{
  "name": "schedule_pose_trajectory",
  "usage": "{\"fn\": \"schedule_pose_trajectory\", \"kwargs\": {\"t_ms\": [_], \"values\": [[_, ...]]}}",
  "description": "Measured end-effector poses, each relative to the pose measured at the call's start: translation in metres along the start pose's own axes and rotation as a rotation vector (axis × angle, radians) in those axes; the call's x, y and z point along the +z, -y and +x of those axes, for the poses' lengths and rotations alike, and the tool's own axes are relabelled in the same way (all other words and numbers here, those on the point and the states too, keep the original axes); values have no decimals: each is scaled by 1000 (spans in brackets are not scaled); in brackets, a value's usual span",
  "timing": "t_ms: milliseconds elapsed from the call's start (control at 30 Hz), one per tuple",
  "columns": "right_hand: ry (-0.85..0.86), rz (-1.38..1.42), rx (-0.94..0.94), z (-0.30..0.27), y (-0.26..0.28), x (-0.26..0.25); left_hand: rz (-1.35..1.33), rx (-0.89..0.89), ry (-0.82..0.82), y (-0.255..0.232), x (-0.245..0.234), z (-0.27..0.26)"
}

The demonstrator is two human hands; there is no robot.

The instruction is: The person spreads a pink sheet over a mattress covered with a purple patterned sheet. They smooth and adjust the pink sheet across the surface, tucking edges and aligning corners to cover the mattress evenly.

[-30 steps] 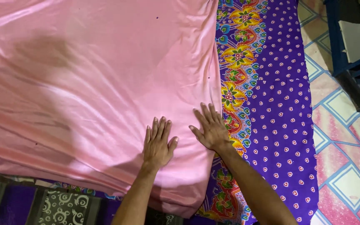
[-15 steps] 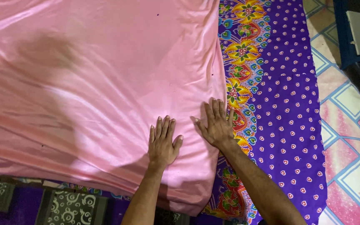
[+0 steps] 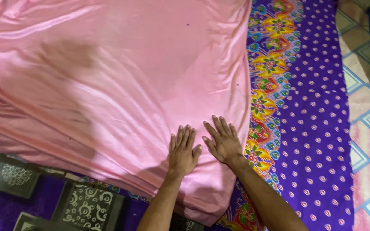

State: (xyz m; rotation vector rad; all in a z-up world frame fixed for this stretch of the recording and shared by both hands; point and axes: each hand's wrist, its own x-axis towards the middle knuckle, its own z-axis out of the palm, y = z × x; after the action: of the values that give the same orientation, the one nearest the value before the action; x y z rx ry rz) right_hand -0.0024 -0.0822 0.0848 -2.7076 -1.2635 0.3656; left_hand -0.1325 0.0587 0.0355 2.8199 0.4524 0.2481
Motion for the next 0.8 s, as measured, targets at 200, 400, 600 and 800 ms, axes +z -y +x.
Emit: {"fn": "schedule_pose_trajectory", "kwargs": {"t_ms": [200,400,600,800], "values": [[-8,-1,47,8,9,3,-36,-33,-11,4,-11,-9],[-123,214,5,7,55,-25,13,-171,-110,18,-37,-14],[-8,83,-47,8,60,-1,196,-156,-120,20,-42,-21],[12,104,6,15,43,11,107,-68,-110,31,-36,-17]]}}
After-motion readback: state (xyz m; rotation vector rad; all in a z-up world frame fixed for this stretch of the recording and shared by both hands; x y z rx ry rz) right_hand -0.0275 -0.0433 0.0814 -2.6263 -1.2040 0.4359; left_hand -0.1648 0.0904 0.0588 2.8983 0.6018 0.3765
